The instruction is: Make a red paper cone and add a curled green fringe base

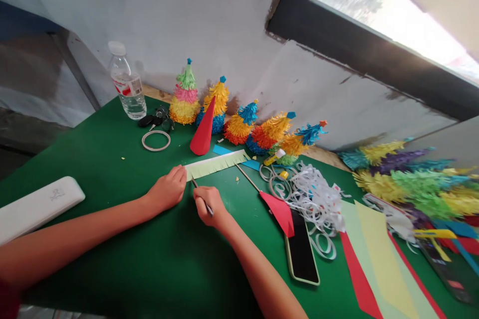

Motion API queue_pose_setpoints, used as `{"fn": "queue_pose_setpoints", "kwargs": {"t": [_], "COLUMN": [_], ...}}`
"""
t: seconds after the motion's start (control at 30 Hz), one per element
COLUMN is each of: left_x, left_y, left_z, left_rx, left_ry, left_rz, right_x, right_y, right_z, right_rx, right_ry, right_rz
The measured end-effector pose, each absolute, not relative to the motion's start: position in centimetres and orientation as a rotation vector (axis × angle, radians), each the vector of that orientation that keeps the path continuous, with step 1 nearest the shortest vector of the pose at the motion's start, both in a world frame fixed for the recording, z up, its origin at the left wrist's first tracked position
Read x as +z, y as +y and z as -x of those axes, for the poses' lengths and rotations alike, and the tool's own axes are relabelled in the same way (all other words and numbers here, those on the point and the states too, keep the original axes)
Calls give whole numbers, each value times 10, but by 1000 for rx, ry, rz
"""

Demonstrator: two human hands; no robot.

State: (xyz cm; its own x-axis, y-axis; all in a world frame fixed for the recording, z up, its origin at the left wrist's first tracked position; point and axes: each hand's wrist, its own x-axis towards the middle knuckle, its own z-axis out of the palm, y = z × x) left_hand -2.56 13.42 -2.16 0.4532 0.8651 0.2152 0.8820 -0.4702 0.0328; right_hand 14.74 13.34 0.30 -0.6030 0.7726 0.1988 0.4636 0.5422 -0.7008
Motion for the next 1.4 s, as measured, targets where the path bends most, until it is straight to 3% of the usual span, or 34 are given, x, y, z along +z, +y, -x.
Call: {"fn": "queue_pose_setpoints", "kwargs": {"t": [0.33,1.03,1.4], "left_x": [-13,-15,-13], "left_y": [131,130,128], "left_z": [27,25,32], "left_rx": [-277,-245,-278], "left_ry": [-1598,-1583,-1558], "left_rz": [2565,2549,2586], "right_x": [0,1,-3], "right_y": [147,143,143], "right_z": [-142,-140,-139], "right_rx": [904,799,898], "right_ry": [-1952,-2286,-1964], "right_rz": [1014,986,1010]}}
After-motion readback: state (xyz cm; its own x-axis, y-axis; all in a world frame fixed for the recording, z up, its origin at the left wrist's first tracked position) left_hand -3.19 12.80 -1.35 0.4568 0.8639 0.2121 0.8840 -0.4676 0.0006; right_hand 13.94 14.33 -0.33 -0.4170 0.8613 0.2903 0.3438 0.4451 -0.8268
